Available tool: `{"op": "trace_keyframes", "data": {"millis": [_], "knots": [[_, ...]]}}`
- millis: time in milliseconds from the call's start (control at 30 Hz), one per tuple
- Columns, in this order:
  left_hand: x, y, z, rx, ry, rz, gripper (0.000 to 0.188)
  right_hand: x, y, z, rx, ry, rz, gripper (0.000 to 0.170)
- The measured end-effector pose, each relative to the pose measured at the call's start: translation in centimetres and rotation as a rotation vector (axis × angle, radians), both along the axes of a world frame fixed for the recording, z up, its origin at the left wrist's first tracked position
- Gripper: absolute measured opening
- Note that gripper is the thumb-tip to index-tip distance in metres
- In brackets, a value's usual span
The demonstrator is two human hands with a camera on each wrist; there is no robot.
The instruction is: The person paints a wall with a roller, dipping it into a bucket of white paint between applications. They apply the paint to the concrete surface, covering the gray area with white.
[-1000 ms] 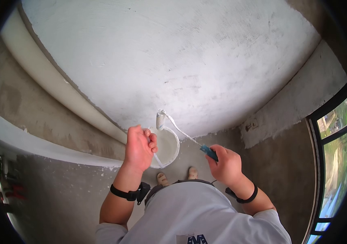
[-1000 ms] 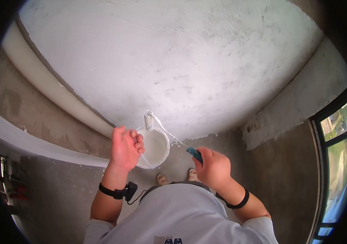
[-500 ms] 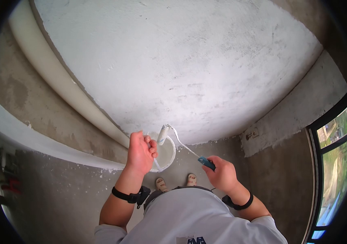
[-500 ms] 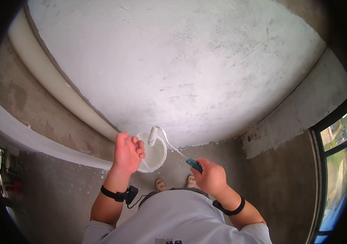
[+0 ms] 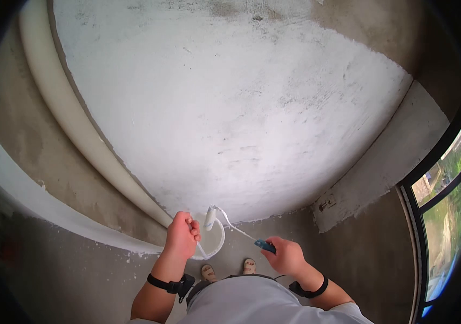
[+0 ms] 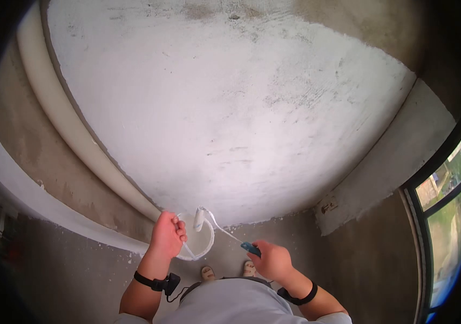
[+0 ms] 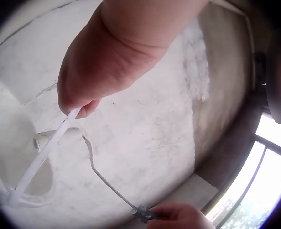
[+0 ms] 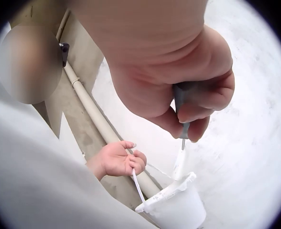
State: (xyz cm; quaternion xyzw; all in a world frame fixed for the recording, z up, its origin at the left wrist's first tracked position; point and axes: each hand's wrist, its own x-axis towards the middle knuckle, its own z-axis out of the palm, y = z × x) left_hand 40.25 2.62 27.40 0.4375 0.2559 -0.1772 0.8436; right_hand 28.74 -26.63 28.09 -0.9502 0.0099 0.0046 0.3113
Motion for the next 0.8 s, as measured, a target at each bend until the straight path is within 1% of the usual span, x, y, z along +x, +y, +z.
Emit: {"op": "trace_keyframes", "data": {"millis": [33, 67, 200, 267, 300, 367, 400, 467, 533, 600, 633, 700, 733, 800], "knots": [[0.2, 0.0, 0.1, -0.007, -0.038, -0.012, 0.023, -0.1, -0.1, 0.0, 0.001, 0.011, 0.018, 0.028], [0.0, 0.1, 0.2, -0.018, -0.02, 0.0, 0.023, -0.1, -0.1, 0.2, 0.006, 0.031, 0.037, 0.028], [-0.1, 1.3, 0.1, -0.069, -0.014, 0.031, 0.023, 0.9, -0.7, 1.6, 0.039, -0.052, 0.031, 0.03], [0.0, 1.9, 0.1, -0.084, -0.012, 0.056, 0.024, 1.8, -1.4, 2.3, 0.132, -0.119, -0.033, 0.033], [0.0, 2.5, -0.1, -0.068, 0.008, 0.063, 0.023, 2.3, -1.5, 3.2, 0.13, -0.137, -0.036, 0.033], [-0.3, 3.4, -0.6, -0.034, 0.043, 0.092, 0.022, 3.6, -2.0, 6.4, 0.249, -0.121, -0.096, 0.034], [-0.5, 4.0, -1.1, -0.036, 0.029, 0.087, 0.022, 4.3, -2.1, 7.6, 0.248, -0.136, -0.099, 0.034], [-0.5, 5.5, -2.8, 0.064, 0.091, 0.08, 0.026, 6.0, -2.5, 10.2, 0.46, -0.242, -0.114, 0.033], [-1.1, 7.0, -4.8, 0.081, 0.105, 0.082, 0.024, 7.0, -2.2, 15.3, 0.618, -0.208, -0.139, 0.031], [-1.8, 8.6, -6.6, 0.103, 0.148, 0.078, 0.024, 8.5, -2.3, 18.6, 0.752, -0.278, -0.114, 0.03], [-2.5, 9.3, -7.7, 0.103, 0.136, 0.072, 0.024, 9.1, -2.3, 20.4, 0.773, -0.316, -0.101, 0.03], [-3.5, 10.8, -9.9, 0.215, 0.193, 0.074, 0.021, 10.2, -1.8, 23.9, 0.798, -0.396, -0.089, 0.03], [-3.9, 11.6, -11.0, 0.216, 0.18, 0.072, 0.021, 10.7, -1.5, 25.5, 0.8, -0.436, -0.089, 0.029], [-4.8, 13.1, -13.0, 0.352, 0.239, 0.033, 0.021, 12.1, -0.9, 27.9, 0.815, -0.479, -0.076, 0.03]]}}
